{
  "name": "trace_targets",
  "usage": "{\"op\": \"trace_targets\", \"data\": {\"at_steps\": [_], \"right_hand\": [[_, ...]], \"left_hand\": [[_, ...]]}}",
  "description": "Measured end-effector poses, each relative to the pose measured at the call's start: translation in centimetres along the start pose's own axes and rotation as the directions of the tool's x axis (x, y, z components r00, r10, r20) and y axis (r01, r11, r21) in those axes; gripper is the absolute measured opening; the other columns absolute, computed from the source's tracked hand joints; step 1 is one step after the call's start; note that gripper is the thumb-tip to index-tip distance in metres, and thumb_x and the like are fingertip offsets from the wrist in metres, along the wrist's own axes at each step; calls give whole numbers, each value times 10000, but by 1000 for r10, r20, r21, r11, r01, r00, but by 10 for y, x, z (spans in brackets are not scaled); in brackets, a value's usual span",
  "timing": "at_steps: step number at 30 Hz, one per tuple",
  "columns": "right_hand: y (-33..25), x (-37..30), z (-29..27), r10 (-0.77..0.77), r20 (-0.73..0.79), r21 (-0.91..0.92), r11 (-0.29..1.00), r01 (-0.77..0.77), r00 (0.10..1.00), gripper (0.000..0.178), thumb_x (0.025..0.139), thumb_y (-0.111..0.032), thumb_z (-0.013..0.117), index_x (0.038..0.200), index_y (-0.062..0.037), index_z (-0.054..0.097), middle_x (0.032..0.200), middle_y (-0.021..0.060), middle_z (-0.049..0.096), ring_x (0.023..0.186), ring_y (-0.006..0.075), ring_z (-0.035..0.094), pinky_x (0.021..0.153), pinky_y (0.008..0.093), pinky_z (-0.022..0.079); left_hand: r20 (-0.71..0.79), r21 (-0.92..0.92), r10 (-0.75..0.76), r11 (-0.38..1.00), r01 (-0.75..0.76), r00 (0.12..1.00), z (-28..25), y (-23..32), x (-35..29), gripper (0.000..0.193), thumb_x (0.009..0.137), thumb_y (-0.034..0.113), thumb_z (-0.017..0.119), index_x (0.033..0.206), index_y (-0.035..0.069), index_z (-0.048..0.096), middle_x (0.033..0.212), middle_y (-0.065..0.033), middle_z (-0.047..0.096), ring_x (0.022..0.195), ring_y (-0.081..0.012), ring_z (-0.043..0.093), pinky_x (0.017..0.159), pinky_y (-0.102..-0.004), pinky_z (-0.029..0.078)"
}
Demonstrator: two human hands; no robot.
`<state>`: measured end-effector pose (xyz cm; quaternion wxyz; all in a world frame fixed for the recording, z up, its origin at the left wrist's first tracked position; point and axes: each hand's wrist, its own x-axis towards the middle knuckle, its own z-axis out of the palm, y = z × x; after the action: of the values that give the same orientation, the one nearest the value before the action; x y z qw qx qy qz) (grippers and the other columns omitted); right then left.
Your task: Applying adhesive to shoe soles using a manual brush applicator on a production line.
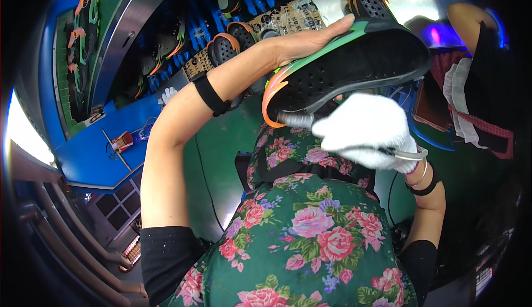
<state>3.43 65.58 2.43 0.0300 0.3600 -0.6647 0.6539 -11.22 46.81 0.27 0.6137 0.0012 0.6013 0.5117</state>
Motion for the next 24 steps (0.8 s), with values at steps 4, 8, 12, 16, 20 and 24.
{"op": "trace_targets", "data": {"at_steps": [4,8,12,16,20,24], "right_hand": [[-1,-6,-10,157,-9,-8,988,-157,988,214,797,-73,830,1008,-100,812,1042,78,799,847,261,739,768,358,590],[1,-9,-11,340,-320,342,912,-227,884,124,830,5,825,952,-15,813,1002,122,808,923,209,766,891,354,591],[-14,7,-26,313,-594,141,948,-287,741,167,853,44,791,1012,-5,803,1077,128,794,950,210,756,851,323,587],[-16,10,-46,116,-469,-207,949,-236,876,205,846,-24,805,1051,-42,798,1080,118,793,949,251,753,841,355,585],[-28,14,-41,56,-362,-366,910,-197,930,271,875,-102,792,1141,-52,771,1091,101,781,941,286,738,827,406,590],[-43,15,-30,-17,-337,-511,843,-168,941,315,864,-115,796,1173,-64,767,1126,91,774,918,277,725,786,388,583]], "left_hand": [[-297,-83,25,995,-52,955,21,0,10,937,965,840,389,1438,58,596,1217,-182,719,1020,-257,747,900,-401,626],[222,-767,182,640,56,958,-13,-50,24,797,1063,703,337,1479,60,557,1320,-192,688,1117,-317,722,957,-447,611],[-39,-793,206,589,-155,978,-5,-92,14,617,1108,521,413,1476,49,563,1397,-127,666,1230,-287,675,1080,-471,545],[-95,-766,273,594,-245,957,34,-82,2,619,1100,499,445,1480,21,549,1463,-142,622,1344,-303,596,1200,-496,416],[-127,-401,238,876,-269,963,32,-86,-7,641,1075,501,467,1459,-8,533,1441,-209,602,1291,-372,607,1085,-513,510],[-156,-825,210,510,-244,965,17,-113,-4,598,1081,444,508,1461,-17,511,1435,-218,603,1256,-386,643,1041,-512,580]]}}
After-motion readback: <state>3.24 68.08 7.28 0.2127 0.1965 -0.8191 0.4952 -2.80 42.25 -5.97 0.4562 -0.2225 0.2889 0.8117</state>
